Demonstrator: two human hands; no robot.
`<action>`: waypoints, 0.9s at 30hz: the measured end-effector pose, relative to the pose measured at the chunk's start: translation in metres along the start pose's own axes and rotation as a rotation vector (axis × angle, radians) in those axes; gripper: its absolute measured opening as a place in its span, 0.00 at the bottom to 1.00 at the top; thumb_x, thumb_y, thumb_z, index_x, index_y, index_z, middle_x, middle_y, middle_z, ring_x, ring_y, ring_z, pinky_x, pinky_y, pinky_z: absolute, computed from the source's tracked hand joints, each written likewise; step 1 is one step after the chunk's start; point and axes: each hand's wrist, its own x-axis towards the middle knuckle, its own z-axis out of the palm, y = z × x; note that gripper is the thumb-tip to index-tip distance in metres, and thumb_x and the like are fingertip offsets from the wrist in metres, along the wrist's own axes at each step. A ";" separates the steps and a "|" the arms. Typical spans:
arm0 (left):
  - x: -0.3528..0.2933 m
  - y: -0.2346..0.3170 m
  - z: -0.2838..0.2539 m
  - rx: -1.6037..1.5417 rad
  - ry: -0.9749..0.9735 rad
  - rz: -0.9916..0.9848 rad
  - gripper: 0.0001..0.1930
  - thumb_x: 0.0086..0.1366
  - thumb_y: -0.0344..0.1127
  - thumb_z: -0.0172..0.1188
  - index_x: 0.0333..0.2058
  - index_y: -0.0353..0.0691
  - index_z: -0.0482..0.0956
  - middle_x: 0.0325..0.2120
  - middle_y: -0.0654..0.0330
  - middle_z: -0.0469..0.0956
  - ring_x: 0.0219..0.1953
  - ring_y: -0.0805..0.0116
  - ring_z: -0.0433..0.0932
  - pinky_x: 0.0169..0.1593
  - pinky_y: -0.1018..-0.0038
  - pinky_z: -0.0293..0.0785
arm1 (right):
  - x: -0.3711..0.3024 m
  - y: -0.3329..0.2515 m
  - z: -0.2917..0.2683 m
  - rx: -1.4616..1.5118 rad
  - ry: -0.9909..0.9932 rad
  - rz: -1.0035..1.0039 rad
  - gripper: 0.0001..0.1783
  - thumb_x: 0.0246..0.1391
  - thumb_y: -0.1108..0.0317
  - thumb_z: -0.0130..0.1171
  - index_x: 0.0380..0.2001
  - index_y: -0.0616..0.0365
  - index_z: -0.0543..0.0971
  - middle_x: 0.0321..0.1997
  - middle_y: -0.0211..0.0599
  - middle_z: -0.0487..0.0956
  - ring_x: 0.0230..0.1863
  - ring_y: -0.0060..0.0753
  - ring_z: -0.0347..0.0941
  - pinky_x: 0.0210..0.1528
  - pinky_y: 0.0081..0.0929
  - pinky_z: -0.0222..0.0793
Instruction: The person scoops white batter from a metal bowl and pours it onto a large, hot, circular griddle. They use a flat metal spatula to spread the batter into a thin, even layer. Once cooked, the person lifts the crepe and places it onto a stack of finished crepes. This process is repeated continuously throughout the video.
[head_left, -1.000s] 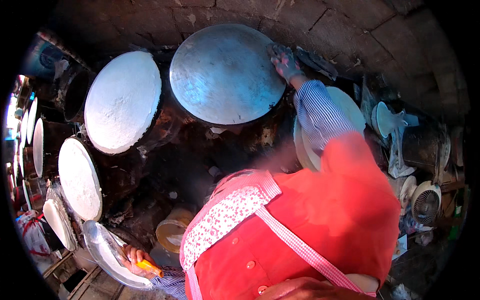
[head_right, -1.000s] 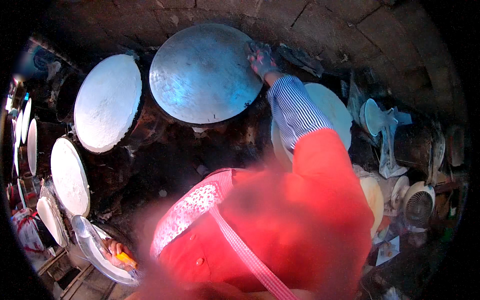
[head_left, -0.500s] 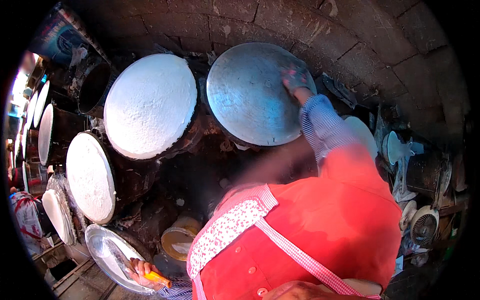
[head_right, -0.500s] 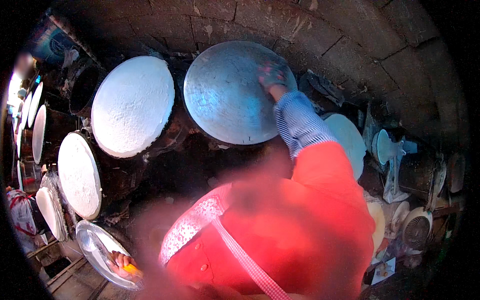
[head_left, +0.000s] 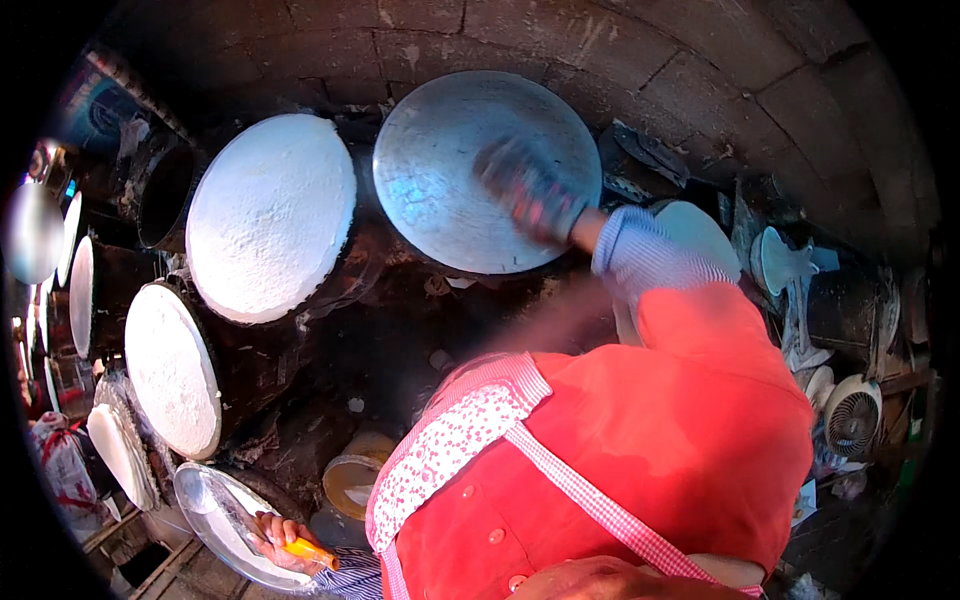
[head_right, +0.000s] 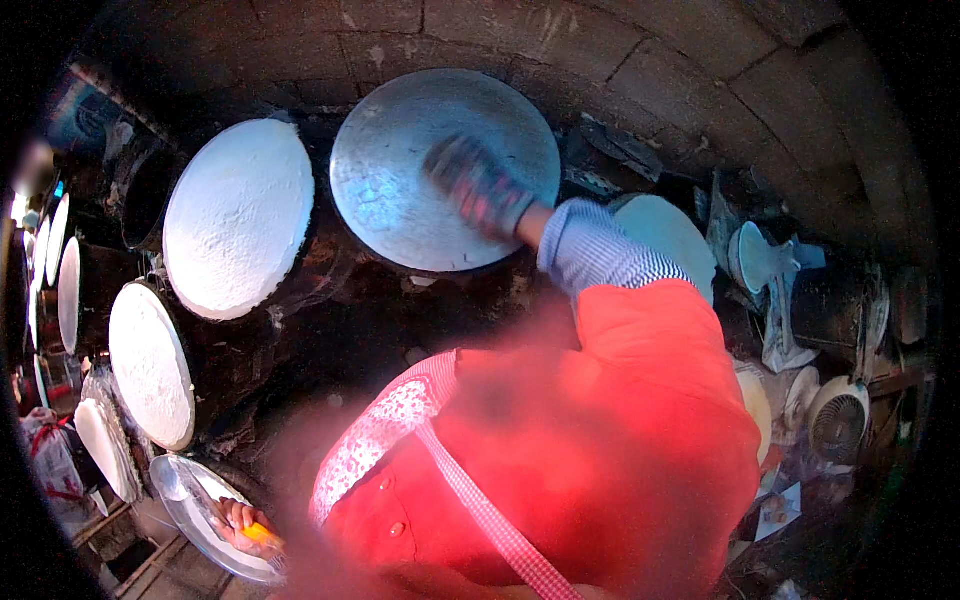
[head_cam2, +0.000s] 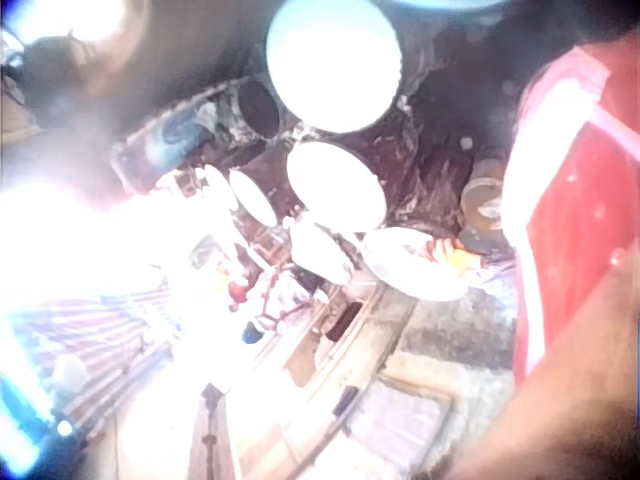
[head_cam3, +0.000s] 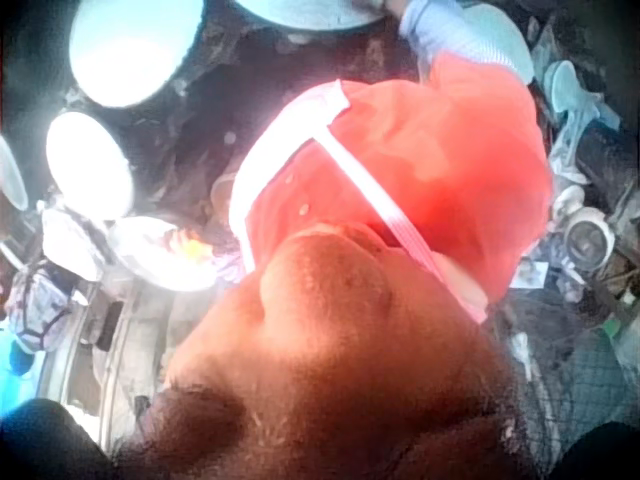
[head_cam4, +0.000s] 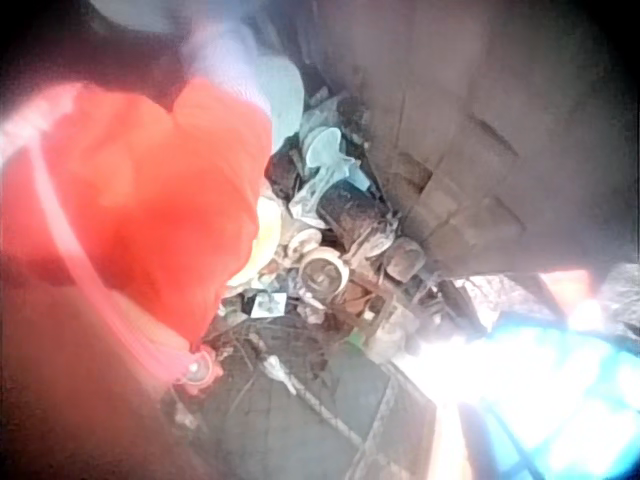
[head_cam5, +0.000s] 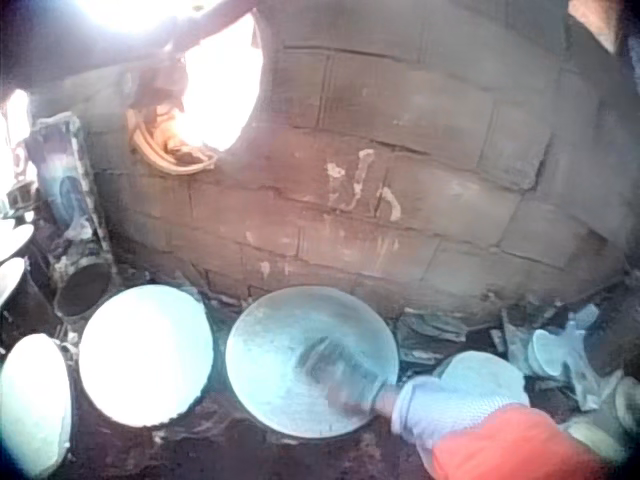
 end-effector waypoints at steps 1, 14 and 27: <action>-0.001 -0.004 0.009 0.004 0.006 -0.007 0.11 0.65 0.40 0.44 0.34 0.38 0.61 0.20 0.60 0.64 0.17 0.74 0.63 0.24 0.75 0.68 | -0.016 0.030 0.001 0.176 -0.075 0.179 0.25 0.52 0.54 0.41 0.52 0.53 0.65 0.54 0.42 0.63 0.57 0.39 0.57 0.60 0.39 0.51; 0.020 -0.085 0.053 0.169 -0.142 -0.222 0.13 0.65 0.42 0.43 0.36 0.36 0.64 0.20 0.65 0.61 0.17 0.78 0.59 0.22 0.82 0.60 | -0.095 0.028 -0.051 1.360 0.123 0.742 0.24 0.55 0.53 0.44 0.51 0.54 0.68 0.52 0.45 0.69 0.54 0.39 0.63 0.57 0.33 0.55; 0.004 -0.207 0.113 0.190 -0.141 -0.363 0.14 0.65 0.43 0.43 0.36 0.35 0.63 0.20 0.64 0.61 0.18 0.76 0.61 0.22 0.79 0.62 | -0.407 0.220 0.065 0.439 -0.123 1.751 0.22 0.55 0.56 0.46 0.52 0.52 0.67 0.54 0.37 0.68 0.54 0.39 0.63 0.55 0.29 0.59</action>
